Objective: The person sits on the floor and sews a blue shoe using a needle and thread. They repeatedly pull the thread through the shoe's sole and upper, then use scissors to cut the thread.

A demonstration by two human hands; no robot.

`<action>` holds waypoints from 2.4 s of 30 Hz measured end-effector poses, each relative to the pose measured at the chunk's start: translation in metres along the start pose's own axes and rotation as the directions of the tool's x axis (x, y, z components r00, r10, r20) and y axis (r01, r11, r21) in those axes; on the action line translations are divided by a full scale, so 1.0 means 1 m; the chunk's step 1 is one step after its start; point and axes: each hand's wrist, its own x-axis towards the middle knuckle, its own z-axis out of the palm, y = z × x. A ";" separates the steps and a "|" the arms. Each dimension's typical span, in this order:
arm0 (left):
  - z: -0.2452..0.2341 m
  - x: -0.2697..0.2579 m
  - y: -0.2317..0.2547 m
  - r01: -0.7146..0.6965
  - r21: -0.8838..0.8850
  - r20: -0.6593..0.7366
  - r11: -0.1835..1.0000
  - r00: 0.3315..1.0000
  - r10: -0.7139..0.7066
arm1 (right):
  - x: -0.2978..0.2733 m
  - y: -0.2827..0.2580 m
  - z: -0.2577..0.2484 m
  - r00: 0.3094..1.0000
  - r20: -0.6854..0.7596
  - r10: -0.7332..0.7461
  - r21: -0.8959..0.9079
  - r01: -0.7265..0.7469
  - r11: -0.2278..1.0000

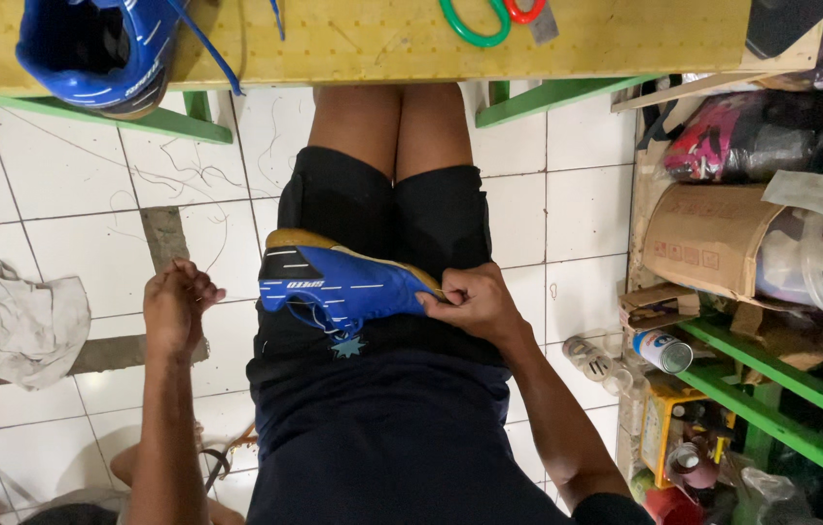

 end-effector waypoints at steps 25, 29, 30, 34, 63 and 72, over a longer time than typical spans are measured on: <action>0.170 -0.054 0.053 -0.684 0.180 0.971 0.706 0.239 -0.016 | -0.005 -0.022 -0.061 0.914 -0.037 0.405 0.083 -0.401 0.912; 0.169 -0.049 0.032 -0.738 0.098 0.983 0.667 0.176 0.051 | -0.003 -0.083 -0.076 0.835 -0.241 0.495 -0.339 -0.550 0.763; 0.172 -0.051 0.036 -0.758 0.075 0.984 0.648 0.160 0.073 | -0.006 -0.091 -0.078 0.844 -0.220 0.489 -0.339 -0.536 0.773; 0.173 -0.052 0.043 -0.708 0.095 0.979 0.699 0.194 0.063 | -0.025 -0.086 -0.068 0.921 -0.131 0.367 -0.102 -0.381 0.919; 0.178 -0.048 0.029 -0.711 0.114 0.981 0.694 0.192 0.036 | 0.020 -0.064 -0.053 0.871 0.292 0.395 -0.518 -0.203 0.831; 0.181 -0.050 0.054 -0.673 0.111 0.979 0.731 0.200 0.036 | 0.020 -0.060 -0.042 0.937 0.211 0.279 -0.502 -0.141 0.853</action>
